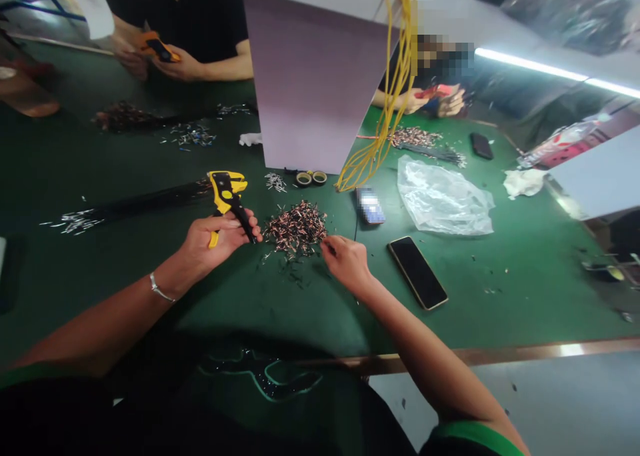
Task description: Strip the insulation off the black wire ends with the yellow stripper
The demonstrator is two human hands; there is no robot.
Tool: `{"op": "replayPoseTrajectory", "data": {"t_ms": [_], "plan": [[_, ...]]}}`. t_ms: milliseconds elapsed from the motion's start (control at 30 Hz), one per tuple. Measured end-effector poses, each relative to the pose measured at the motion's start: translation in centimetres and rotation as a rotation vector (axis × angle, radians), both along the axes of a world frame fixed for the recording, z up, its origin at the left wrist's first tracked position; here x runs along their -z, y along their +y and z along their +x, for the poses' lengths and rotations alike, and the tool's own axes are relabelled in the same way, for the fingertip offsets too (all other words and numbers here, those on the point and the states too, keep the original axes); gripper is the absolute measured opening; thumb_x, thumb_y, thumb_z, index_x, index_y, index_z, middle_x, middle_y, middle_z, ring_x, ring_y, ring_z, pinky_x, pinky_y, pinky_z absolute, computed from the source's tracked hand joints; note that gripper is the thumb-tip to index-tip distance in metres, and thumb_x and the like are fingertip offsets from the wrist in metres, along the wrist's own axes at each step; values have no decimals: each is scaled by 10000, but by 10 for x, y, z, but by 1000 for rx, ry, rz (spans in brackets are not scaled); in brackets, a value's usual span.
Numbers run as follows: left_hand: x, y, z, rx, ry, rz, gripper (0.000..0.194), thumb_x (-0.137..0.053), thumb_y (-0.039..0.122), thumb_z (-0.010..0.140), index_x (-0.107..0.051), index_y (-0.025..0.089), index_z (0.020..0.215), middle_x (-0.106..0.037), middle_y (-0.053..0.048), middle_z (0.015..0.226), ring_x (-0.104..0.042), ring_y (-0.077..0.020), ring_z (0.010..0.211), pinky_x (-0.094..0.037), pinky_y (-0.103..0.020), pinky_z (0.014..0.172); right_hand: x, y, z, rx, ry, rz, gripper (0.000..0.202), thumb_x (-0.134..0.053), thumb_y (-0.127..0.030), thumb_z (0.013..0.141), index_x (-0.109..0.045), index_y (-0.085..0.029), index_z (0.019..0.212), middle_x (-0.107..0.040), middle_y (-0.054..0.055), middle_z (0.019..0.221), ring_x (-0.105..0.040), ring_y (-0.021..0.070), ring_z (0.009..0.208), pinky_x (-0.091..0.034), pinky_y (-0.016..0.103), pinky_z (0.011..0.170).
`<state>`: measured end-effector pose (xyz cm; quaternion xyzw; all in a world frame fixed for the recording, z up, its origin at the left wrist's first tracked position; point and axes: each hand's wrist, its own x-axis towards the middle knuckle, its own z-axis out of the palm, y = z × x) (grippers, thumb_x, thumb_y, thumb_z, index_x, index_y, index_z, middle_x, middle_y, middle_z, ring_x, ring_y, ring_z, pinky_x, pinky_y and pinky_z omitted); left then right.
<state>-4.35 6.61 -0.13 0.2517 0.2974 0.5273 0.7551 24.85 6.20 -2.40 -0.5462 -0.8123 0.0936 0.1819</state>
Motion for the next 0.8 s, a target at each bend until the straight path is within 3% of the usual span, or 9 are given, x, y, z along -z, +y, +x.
{"op": "replayPoseTrajectory", "data": {"t_ms": [100, 233, 467, 600, 667, 800], "plan": [[2, -1, 2, 20, 14, -5, 208, -589, 95, 713, -688, 102, 896, -668, -88, 852, -635, -215, 781, -547, -408, 784, 2, -9, 12, 78, -130, -135, 249, -553, -379, 915, -723, -197, 930, -755, 59, 851, -688, 199, 751, -427, 272, 644], [5, -2, 5, 48, 38, -20, 252, -597, 96, 686, -689, 102, 921, -675, -90, 843, -637, -223, 776, -538, -432, 798, -4, -5, 13, 74, -248, -307, 177, -535, -255, 887, -699, -207, 932, -755, 51, 936, -681, 192, 839, -383, 262, 671], [8, -4, 7, 55, 69, -22, 223, -618, 102, 653, -672, 107, 870, -690, -89, 824, -663, -256, 812, -527, -446, 803, -8, 11, 6, 128, -232, -382, 122, -576, -224, 758, -685, -198, 807, -744, 62, 802, -667, 232, 760, -340, 282, 600], [10, -6, 9, 60, 78, -31, 199, -620, 103, 652, -664, 118, 845, -684, -79, 807, -659, -245, 797, -530, -436, 790, -6, 20, -1, 143, -134, -415, 18, -618, -173, 664, -632, -184, 660, -714, 71, 722, -660, 235, 732, -348, 283, 589], [10, -7, 9, 57, 84, -28, 201, -623, 102, 657, -667, 122, 853, -681, -76, 804, -657, -241, 792, -531, -434, 788, -7, 24, -1, 161, -30, -435, 68, -638, -150, 612, -587, -187, 589, -679, 46, 645, -650, 215, 693, -358, 270, 573], [9, -7, 10, 47, 95, -15, 204, -618, 91, 671, -673, 122, 865, -681, -80, 812, -656, -243, 801, -535, -439, 787, -13, 20, 6, 238, 270, -506, 59, -603, -186, 623, -559, -194, 585, -588, -17, 504, -584, 146, 479, -389, 236, 475]]}}
